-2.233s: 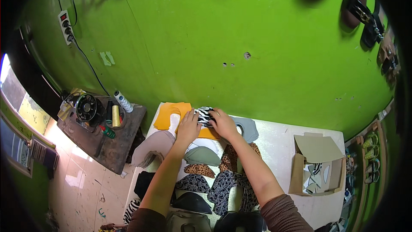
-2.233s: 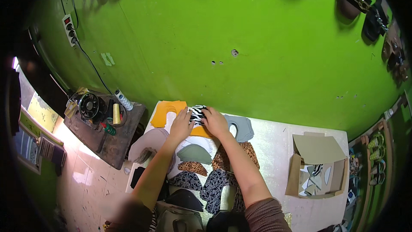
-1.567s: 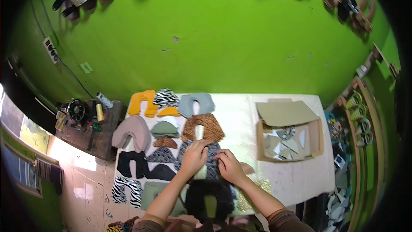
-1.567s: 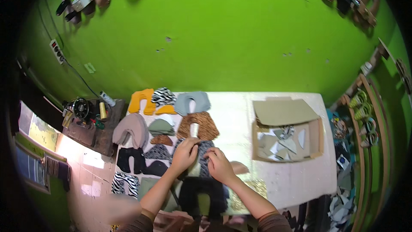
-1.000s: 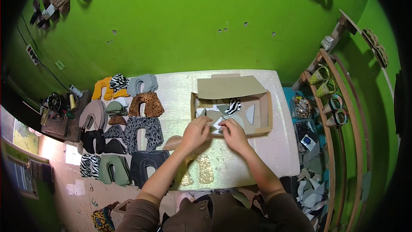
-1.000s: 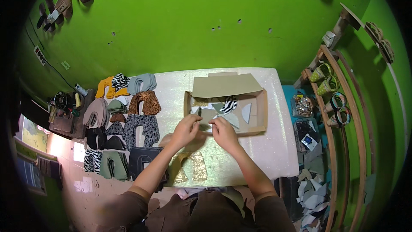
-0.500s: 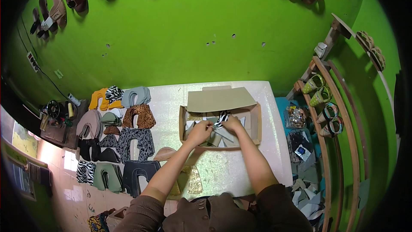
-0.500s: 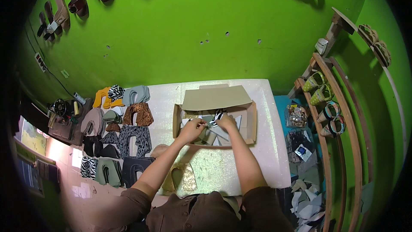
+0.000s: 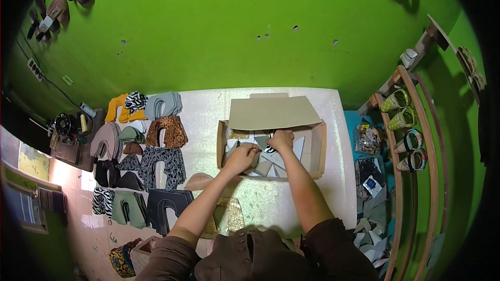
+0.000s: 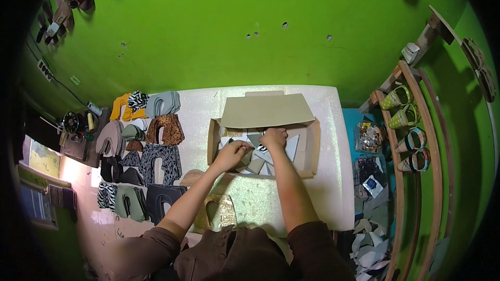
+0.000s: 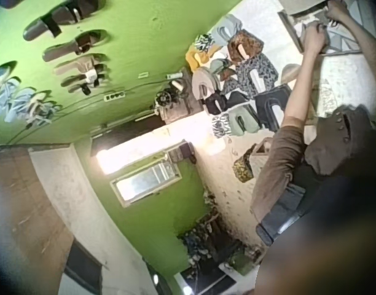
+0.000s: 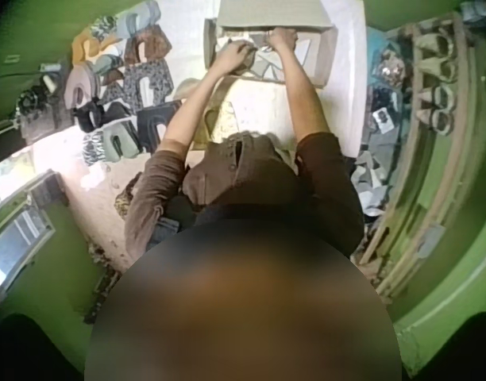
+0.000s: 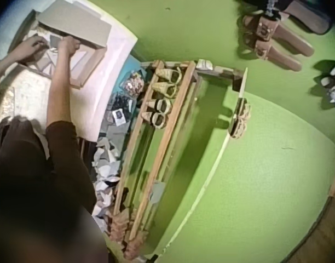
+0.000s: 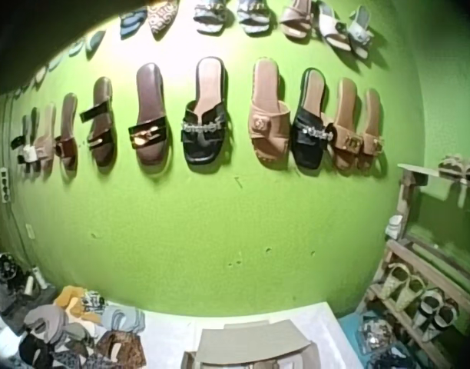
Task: Organizing and sorting various patterned and colored leather or fabric shoe components from a box onto a workspace.
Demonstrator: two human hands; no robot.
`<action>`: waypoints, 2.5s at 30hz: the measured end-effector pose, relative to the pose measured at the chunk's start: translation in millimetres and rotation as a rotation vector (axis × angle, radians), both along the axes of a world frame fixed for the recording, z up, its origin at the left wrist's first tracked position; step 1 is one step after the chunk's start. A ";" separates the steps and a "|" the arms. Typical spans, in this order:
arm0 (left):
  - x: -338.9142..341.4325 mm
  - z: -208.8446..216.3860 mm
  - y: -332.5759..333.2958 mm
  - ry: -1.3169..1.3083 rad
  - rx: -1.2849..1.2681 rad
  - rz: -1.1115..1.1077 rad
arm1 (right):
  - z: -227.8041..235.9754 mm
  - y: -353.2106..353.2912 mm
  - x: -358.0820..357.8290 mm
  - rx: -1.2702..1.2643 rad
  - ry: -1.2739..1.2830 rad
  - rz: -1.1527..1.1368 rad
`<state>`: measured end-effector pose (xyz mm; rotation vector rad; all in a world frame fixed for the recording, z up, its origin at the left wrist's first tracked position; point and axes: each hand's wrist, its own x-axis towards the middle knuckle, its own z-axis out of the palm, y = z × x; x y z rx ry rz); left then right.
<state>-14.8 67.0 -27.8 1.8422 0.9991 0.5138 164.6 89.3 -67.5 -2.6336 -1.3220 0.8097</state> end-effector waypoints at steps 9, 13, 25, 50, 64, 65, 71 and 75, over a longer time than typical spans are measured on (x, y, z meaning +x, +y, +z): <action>-7.9 11.8 -0.3 0.043 -0.075 0.042 | 16.2 -14.8 0.9 0.016 -0.014 0.345; -11.2 18.8 -4.8 0.040 -0.072 0.042 | 20.7 -24.8 16.4 0.211 0.129 0.233; -14.9 23.6 -21.7 -0.079 -0.201 0.026 | 54.1 -67.6 15.3 0.404 0.690 0.281; -41.9 32.1 -61.6 -0.638 -0.698 0.180 | 60.5 -128.8 -65.2 0.662 1.067 0.144; -38.1 23.8 -60.8 -0.639 -0.643 0.255 | 52.7 -120.3 -75.4 0.665 0.853 0.143; -38.7 24.3 -60.0 -0.654 -0.685 0.269 | 54.5 -121.0 -74.2 0.665 0.853 0.143; -48.2 26.8 -56.8 -0.551 -0.692 0.246 | 67.7 -125.8 -75.9 0.846 0.566 0.416; -43.3 28.1 -63.3 -0.749 -0.692 0.226 | 65.8 -123.7 -74.4 0.820 0.922 0.311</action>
